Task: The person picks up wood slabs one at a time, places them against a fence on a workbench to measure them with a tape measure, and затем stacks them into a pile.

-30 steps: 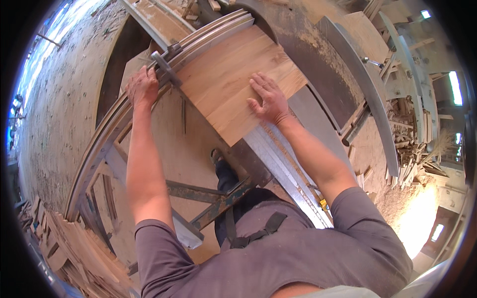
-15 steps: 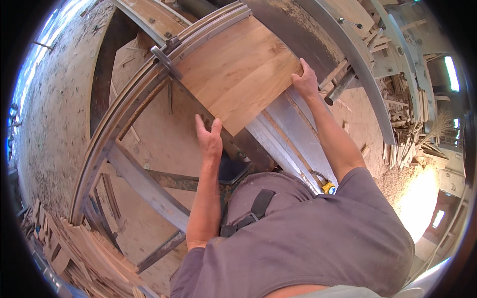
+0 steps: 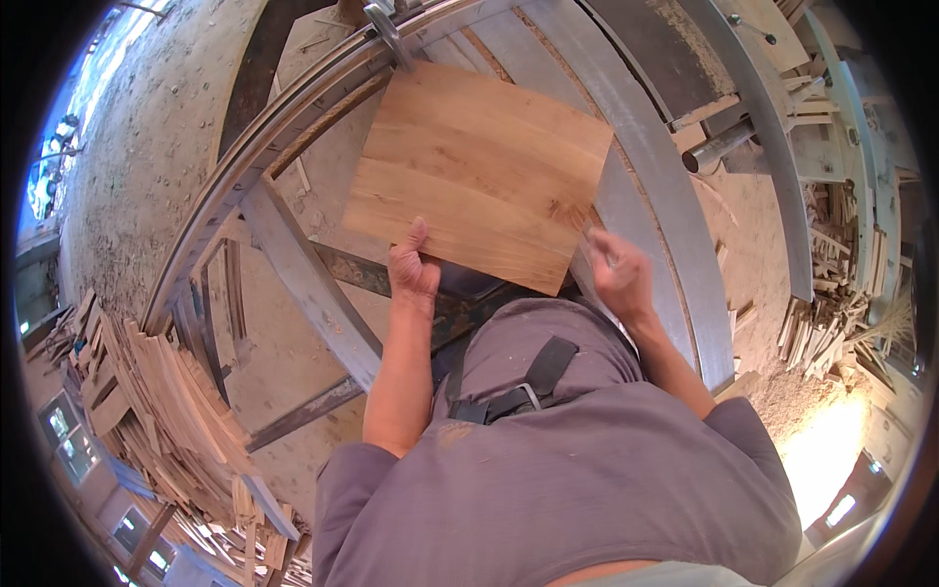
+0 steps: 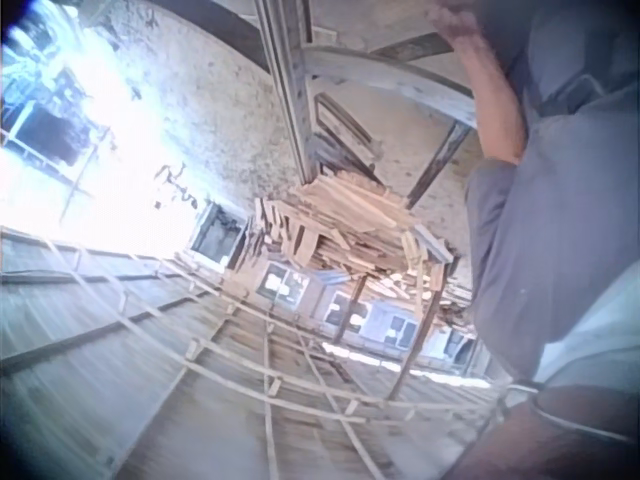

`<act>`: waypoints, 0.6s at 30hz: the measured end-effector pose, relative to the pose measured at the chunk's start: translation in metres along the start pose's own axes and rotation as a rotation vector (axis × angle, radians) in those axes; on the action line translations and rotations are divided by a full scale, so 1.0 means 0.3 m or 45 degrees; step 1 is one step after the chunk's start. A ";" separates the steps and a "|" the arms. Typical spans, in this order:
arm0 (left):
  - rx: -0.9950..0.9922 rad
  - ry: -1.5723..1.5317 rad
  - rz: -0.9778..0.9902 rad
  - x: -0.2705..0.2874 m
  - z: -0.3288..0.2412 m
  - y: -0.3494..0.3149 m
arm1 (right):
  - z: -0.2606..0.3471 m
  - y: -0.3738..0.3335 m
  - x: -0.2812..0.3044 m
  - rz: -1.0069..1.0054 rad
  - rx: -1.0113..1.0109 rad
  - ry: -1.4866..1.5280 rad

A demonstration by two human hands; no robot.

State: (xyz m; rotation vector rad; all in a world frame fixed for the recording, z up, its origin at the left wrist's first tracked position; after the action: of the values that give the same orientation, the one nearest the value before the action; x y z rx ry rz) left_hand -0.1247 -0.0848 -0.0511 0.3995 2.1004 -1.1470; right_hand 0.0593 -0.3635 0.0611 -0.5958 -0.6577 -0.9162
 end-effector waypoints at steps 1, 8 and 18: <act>0.003 0.021 -0.012 0.005 0.008 -0.024 | 0.036 0.045 0.024 -0.137 0.136 -0.050; 0.013 0.057 0.003 0.073 0.053 -0.256 | 0.237 0.445 0.039 -0.101 0.492 -0.192; -0.112 0.494 0.628 -0.619 -0.123 0.013 | 0.325 0.652 0.325 0.767 0.185 1.023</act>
State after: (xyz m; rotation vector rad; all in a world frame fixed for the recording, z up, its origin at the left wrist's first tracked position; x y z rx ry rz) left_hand -0.0072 -0.0411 0.0907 1.0998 2.1827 -0.7229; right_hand 0.2456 -0.2509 0.1604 -0.2253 0.1845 -0.4613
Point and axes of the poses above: each hand's wrist, its own y-axis towards the middle knuckle, its own x-axis out of the back of the hand, z = x × y, the point moved 7 cm from there along y, towards the middle knuckle, and after that the axes turned 7 degrees about -y, right-handed, at the moved point
